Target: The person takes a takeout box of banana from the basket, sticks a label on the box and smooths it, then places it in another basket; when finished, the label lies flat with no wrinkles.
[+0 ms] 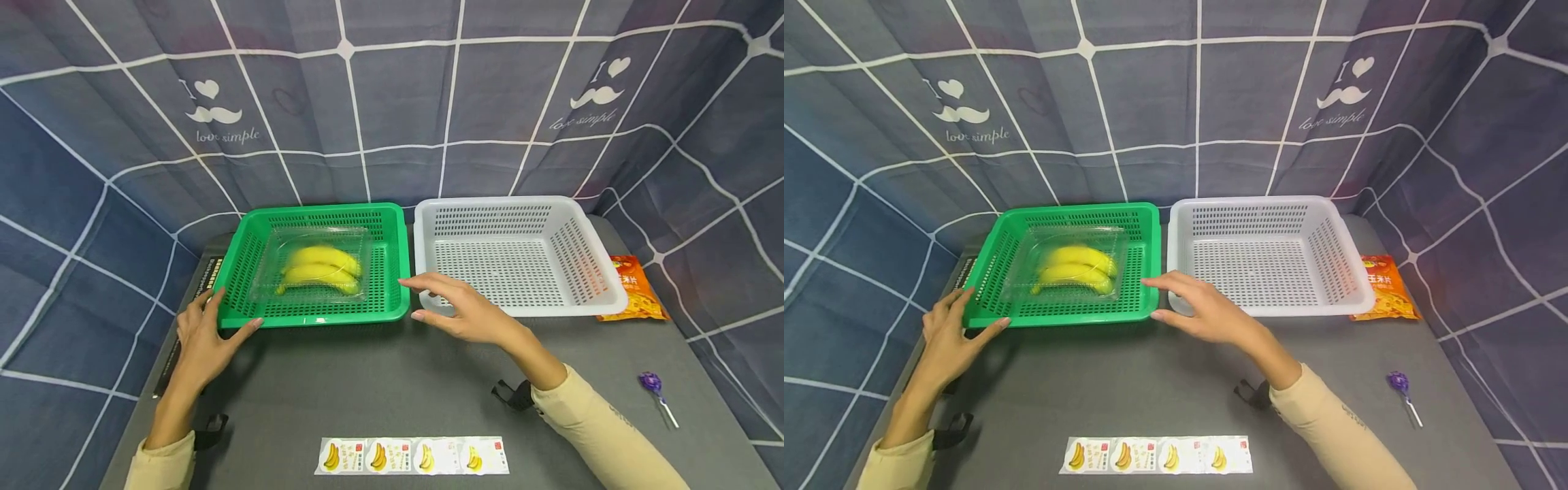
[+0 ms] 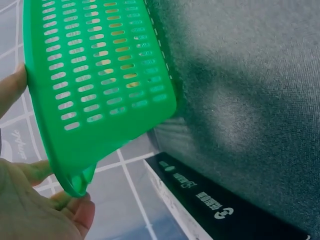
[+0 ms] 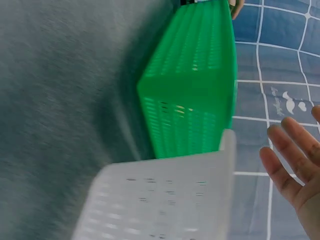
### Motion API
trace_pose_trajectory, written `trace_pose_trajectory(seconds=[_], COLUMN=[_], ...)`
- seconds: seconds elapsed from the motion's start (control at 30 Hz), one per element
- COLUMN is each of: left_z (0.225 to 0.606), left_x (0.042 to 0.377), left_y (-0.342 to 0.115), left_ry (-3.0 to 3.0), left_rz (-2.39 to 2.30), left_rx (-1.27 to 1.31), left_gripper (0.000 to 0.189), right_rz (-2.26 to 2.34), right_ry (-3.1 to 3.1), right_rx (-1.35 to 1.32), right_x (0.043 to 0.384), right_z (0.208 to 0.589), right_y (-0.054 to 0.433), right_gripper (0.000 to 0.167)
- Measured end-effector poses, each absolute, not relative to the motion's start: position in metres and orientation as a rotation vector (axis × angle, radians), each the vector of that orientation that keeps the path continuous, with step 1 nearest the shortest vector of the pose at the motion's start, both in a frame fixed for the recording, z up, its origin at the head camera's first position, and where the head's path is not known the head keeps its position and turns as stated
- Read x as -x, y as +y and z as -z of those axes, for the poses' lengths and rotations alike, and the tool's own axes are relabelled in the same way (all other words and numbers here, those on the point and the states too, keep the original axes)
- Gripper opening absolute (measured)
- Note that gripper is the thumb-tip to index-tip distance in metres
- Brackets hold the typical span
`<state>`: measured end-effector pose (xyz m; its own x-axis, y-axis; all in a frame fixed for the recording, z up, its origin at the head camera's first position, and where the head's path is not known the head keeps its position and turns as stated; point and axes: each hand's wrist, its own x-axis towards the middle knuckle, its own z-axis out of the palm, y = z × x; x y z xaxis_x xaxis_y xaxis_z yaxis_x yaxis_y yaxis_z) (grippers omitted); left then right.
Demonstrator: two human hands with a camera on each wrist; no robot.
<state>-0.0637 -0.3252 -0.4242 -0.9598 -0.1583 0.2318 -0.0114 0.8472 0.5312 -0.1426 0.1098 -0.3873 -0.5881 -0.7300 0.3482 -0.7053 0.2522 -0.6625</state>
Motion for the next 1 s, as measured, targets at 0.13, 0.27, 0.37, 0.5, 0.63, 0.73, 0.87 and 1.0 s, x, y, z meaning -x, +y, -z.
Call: trace_pose_trajectory(seconds=[0.13,0.27,0.37,0.5,0.63,0.73,0.87,1.0], left_z=[0.424,0.424,0.424,0.426,0.426,0.426,0.426,0.427], left_x=[0.064,0.064,0.064,0.064,0.066,0.066,0.065,0.066], left_y=[-0.327,-0.329,-0.330,-0.330,-0.332,-0.333,-0.333,-0.333], left_ry=[-2.751,-2.760,-2.769,-2.773,-2.766,-2.768,-2.767,-2.766], left_rz=[0.817,0.808,0.796,0.818,0.829,0.846,0.897,0.920], left_rx=[-0.147,-0.156,-0.154,-0.139,-0.144,-0.153,-0.158,-0.165], left_gripper=[0.094,0.095,0.094,0.095,0.096,0.096,0.097,0.098], right_rz=[1.246,1.186,1.134,1.095,1.070,0.972,0.761,0.654], right_ry=[2.441,2.452,2.452,2.415,2.346,2.332,2.360,2.346], right_rx=[1.434,1.441,1.436,1.392,1.338,1.305,1.274,1.254], right_x=[0.159,0.179,0.196,0.218,0.238,0.250,0.259,0.267], right_z=[0.373,0.363,0.361,0.362,0.365,0.368,0.368,0.366], right_y=[0.101,0.089,0.077,0.059,0.039,0.027,0.017,0.011], right_gripper=[0.051,0.050,0.049,0.048,0.049,0.052,0.056,0.057])
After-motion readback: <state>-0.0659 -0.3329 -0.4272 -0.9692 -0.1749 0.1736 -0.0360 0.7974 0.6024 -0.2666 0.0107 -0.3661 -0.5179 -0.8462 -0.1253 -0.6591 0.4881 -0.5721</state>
